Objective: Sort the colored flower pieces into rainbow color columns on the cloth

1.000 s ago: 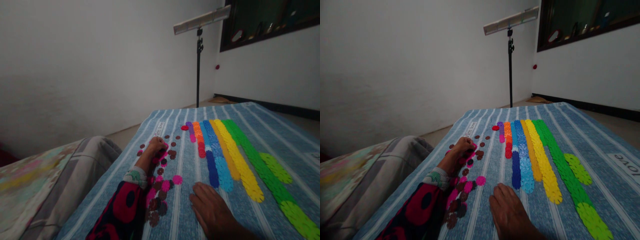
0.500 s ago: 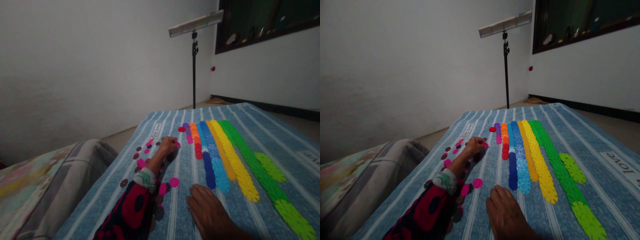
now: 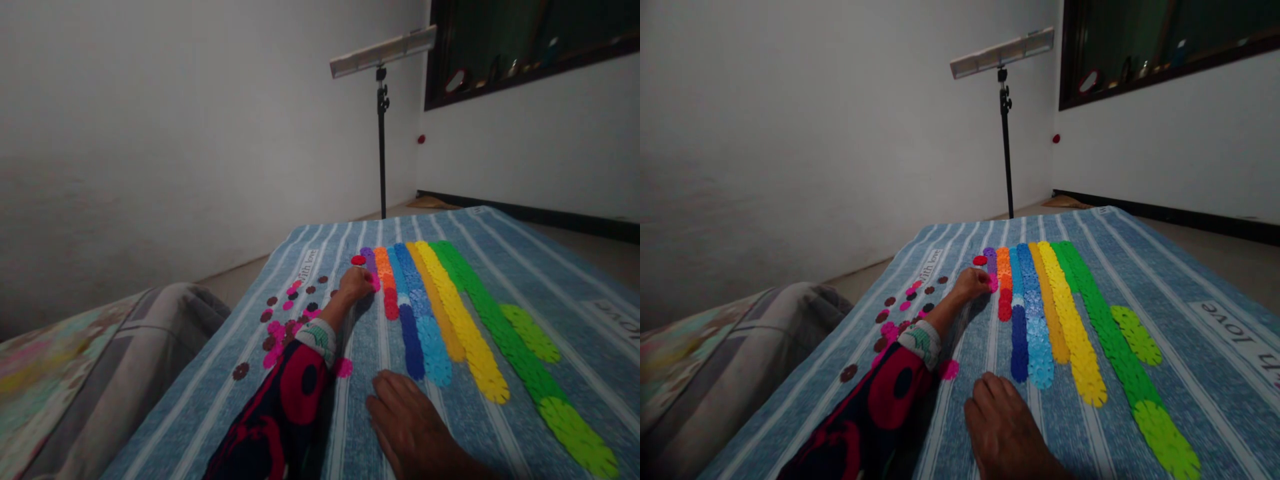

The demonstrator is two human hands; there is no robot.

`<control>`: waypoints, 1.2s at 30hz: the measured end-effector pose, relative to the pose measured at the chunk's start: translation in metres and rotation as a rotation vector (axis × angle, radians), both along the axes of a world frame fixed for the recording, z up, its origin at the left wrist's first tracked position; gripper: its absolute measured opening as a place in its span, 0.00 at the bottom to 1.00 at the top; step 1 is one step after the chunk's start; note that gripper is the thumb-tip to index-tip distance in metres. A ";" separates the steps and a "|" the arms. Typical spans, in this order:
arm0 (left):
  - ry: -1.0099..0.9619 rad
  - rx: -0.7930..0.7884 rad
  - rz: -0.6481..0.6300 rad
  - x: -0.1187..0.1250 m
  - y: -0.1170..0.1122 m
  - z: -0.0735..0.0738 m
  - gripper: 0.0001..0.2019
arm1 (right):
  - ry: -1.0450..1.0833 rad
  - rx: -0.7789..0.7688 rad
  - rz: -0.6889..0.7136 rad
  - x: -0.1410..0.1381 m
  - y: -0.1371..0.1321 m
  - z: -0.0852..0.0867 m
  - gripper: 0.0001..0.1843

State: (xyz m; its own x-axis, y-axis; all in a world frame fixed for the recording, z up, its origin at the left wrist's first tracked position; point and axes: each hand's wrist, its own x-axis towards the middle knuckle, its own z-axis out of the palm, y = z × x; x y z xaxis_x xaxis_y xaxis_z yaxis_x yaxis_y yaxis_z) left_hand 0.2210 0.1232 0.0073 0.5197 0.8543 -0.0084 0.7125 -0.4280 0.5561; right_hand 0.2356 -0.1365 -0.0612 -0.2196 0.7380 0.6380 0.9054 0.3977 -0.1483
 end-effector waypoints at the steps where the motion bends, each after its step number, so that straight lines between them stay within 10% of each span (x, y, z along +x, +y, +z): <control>1: 0.031 0.026 0.006 -0.003 0.000 0.000 0.10 | 0.010 -0.001 0.003 0.000 0.000 0.001 0.10; 19: 0.185 0.125 0.234 -0.173 0.003 0.015 0.08 | 0.093 0.081 0.047 0.002 -0.006 0.001 0.13; 36: 0.288 0.098 0.241 -0.161 -0.015 0.000 0.09 | -0.052 0.180 0.057 0.015 -0.004 -0.011 0.13</control>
State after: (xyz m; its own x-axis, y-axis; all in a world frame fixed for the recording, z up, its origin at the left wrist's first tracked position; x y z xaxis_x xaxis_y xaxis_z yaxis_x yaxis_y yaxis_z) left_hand 0.0601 0.1080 0.0077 0.2919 0.9557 -0.0369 0.9201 -0.2701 0.2837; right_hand 0.2505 -0.1407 -0.0722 -0.2937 0.5983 0.7455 0.8853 0.4644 -0.0239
